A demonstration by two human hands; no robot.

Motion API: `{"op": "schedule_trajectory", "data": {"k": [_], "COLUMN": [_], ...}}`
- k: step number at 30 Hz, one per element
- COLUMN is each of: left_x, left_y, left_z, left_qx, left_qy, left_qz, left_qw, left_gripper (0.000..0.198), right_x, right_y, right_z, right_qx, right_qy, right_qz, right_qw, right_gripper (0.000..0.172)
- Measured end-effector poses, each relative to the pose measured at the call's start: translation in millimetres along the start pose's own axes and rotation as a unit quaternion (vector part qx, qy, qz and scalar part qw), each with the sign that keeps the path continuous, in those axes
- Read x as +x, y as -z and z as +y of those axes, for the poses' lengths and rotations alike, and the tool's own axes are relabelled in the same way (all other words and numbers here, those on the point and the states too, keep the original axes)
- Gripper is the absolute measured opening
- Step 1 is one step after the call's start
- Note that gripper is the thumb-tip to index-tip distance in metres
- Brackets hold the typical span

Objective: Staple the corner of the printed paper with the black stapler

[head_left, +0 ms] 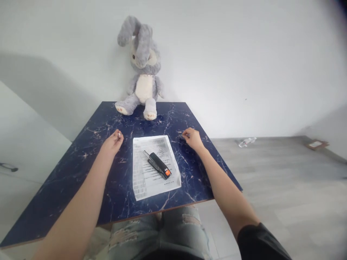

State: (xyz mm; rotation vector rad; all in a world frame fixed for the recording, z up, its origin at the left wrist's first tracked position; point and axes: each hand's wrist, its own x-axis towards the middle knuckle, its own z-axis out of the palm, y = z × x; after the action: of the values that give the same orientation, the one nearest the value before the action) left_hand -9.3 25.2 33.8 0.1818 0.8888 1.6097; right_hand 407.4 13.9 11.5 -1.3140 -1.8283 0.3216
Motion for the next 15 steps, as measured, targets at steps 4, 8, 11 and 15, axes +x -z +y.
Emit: {"op": "schedule_trajectory", "data": {"k": [4, 8, 11, 15], "left_x": [2, -7, -9, -6], "left_y": [2.8, -2.1, -1.4, 3.2], "left_z": [-13, -22, -27, -33], "left_qx": [-0.033, 0.0, 0.016, 0.033], "left_qy": [0.005, -0.004, -0.027, -0.062], "left_qz": [-0.027, -0.051, -0.076, -0.102], "left_qw": [0.999, 0.999, 0.997, 0.992], "left_gripper": [0.023, 0.026, 0.031, 0.027], "right_x": [-8, -11, -14, -21], "right_y": [-1, 6, 6, -2], "right_z": [19, 19, 8, -14], "right_qx": [0.028, 0.007, -0.012, 0.01], "right_qy": [0.0, -0.022, -0.022, 0.008], "right_qz": [-0.064, -0.065, -0.021, -0.007], "right_qw": [0.998, 0.998, 0.999, 1.0], "right_gripper": [0.01, 0.015, 0.02, 0.022]}}
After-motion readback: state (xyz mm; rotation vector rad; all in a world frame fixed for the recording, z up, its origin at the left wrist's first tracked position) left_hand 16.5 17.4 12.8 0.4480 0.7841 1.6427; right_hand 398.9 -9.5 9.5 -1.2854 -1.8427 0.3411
